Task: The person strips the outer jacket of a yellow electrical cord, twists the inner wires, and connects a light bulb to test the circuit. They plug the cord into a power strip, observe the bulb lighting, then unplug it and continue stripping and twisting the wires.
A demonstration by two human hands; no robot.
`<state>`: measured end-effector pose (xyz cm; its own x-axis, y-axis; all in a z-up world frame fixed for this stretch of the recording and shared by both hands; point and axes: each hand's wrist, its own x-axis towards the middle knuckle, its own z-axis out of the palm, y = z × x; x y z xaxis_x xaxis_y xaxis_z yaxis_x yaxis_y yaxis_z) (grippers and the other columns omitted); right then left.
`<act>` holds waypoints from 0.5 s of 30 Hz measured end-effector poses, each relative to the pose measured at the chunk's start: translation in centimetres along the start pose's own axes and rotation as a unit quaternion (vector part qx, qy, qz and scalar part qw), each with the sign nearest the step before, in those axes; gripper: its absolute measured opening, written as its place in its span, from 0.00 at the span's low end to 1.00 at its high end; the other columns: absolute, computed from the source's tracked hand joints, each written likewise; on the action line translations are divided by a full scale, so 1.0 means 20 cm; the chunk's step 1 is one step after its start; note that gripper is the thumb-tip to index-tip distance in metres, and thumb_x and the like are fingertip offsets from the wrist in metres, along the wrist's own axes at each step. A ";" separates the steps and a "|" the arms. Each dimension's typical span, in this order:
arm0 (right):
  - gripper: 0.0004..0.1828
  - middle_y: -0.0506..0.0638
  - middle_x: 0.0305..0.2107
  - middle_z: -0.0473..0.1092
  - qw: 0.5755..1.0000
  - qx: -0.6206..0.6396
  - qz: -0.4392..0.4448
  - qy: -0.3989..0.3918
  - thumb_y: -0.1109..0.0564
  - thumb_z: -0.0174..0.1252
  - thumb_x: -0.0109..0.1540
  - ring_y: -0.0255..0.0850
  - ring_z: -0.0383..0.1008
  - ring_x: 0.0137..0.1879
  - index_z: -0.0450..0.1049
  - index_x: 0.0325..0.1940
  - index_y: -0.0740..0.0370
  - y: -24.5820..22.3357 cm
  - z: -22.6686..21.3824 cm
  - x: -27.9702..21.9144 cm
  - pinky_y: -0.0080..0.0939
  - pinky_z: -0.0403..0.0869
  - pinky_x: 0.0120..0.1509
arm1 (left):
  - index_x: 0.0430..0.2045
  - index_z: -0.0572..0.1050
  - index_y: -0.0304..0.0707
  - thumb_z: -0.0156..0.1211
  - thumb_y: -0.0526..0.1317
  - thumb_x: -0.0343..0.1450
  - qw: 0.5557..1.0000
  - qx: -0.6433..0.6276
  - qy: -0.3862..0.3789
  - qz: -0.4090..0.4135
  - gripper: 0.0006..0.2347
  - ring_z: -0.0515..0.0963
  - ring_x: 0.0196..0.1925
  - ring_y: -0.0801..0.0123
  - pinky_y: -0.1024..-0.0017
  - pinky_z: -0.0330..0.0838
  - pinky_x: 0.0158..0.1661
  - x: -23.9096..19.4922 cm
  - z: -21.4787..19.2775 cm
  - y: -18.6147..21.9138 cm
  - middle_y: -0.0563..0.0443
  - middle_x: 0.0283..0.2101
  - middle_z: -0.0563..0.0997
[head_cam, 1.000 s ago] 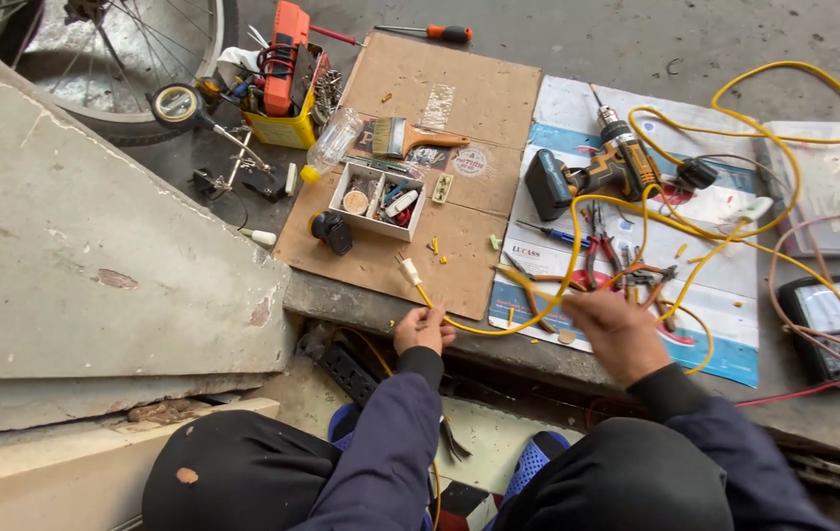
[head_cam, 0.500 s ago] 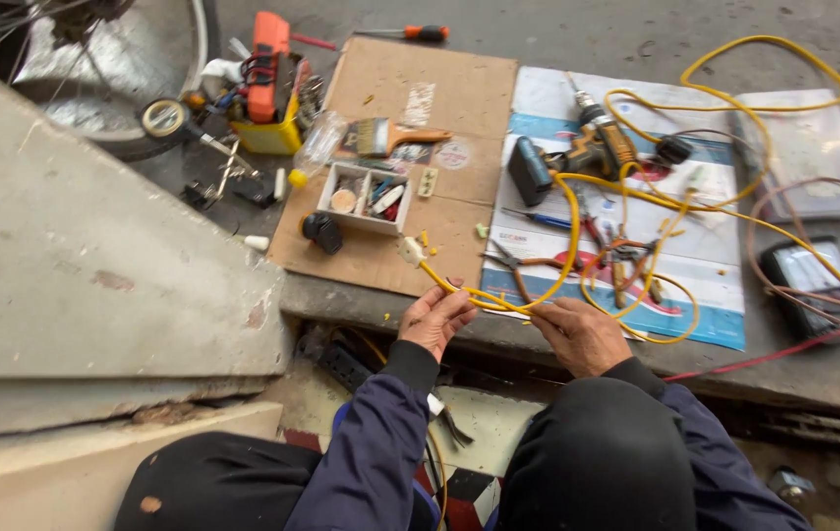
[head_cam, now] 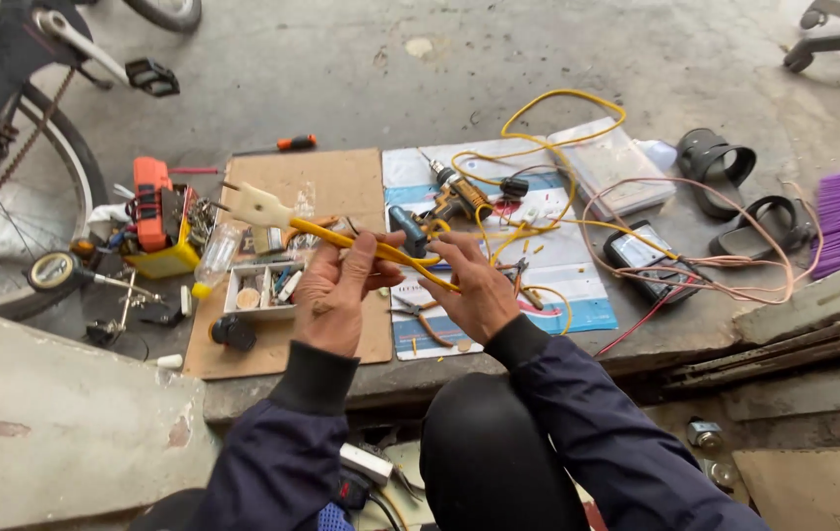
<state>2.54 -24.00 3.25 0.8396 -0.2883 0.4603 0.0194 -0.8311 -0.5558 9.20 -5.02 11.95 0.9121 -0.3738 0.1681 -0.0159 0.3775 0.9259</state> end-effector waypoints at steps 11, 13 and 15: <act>0.09 0.47 0.30 0.74 0.965 -0.206 -0.107 0.119 0.54 0.70 0.68 0.46 0.74 0.32 0.76 0.39 0.56 0.40 -0.68 0.72 0.47 0.72 0.36 | 0.58 0.75 0.49 0.59 0.53 0.86 0.955 0.075 0.113 0.264 0.12 0.82 0.41 0.83 0.84 0.85 0.48 0.05 -0.32 0.87 0.52 0.56 0.88; 0.14 0.46 0.27 0.75 0.951 -0.271 -0.107 0.098 0.48 0.66 0.75 0.45 0.74 0.28 0.78 0.38 0.55 0.48 -0.85 0.75 0.47 0.71 0.31 | 0.61 0.77 0.49 0.60 0.55 0.86 0.944 0.081 0.157 0.278 0.16 0.82 0.42 0.86 0.88 0.85 0.49 0.13 -0.47 0.87 0.54 0.56 0.89; 0.18 0.53 0.31 0.78 0.964 -0.265 0.002 0.001 0.43 0.66 0.73 0.55 0.76 0.37 0.81 0.39 0.58 0.58 -0.99 0.74 0.54 0.73 0.42 | 0.58 0.77 0.53 0.59 0.52 0.88 0.943 0.068 0.191 0.264 0.10 0.83 0.45 0.88 0.91 0.85 0.50 0.22 -0.61 0.82 0.57 0.56 0.88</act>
<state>4.52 -47.22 17.33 0.8381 -0.2923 0.4605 -0.2646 -0.9562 -0.1253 17.92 9.75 23.69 0.8429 0.1785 0.5075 -0.5378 0.3043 0.7862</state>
